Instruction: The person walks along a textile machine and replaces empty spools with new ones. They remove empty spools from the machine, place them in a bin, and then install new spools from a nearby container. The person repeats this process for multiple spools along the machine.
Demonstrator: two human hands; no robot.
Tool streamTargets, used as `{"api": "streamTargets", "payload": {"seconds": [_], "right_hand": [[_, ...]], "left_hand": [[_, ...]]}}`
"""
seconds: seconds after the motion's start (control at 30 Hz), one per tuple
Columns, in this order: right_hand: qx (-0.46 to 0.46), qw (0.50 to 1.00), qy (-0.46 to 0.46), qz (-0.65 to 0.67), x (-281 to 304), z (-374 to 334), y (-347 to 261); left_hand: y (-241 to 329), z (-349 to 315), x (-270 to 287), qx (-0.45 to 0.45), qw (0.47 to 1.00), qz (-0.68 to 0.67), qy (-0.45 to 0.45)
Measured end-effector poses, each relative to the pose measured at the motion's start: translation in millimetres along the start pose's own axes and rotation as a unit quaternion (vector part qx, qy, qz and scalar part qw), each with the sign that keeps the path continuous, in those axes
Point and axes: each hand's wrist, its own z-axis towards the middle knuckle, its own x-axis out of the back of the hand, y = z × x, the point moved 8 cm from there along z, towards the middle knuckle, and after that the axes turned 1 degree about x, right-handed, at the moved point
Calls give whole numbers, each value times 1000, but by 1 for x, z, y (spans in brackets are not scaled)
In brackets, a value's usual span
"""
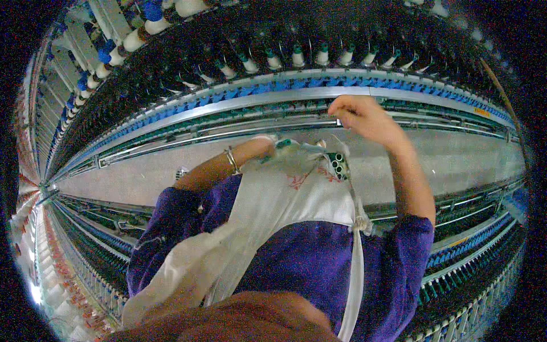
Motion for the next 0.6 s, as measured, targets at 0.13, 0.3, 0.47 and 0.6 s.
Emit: {"api": "streamTargets", "payload": {"seconds": [0.13, 0.3, 0.47, 0.6], "right_hand": [[189, 960, 119, -170, 53, 10, -127], [99, 875, 261, -396, 85, 72, -285], [131, 652, 70, -744, 32, 206, -329], [-77, 505, -32, -859, 32, 248, -299]], "left_hand": [[-5, 22, -4, -6, 998, -56, 14], [2, 36, 26, -31, 995, -90, 42], [3, 31, 37, -65, 990, -117, 47], [1, 6, 49, -102, 981, -160, 50]]}}
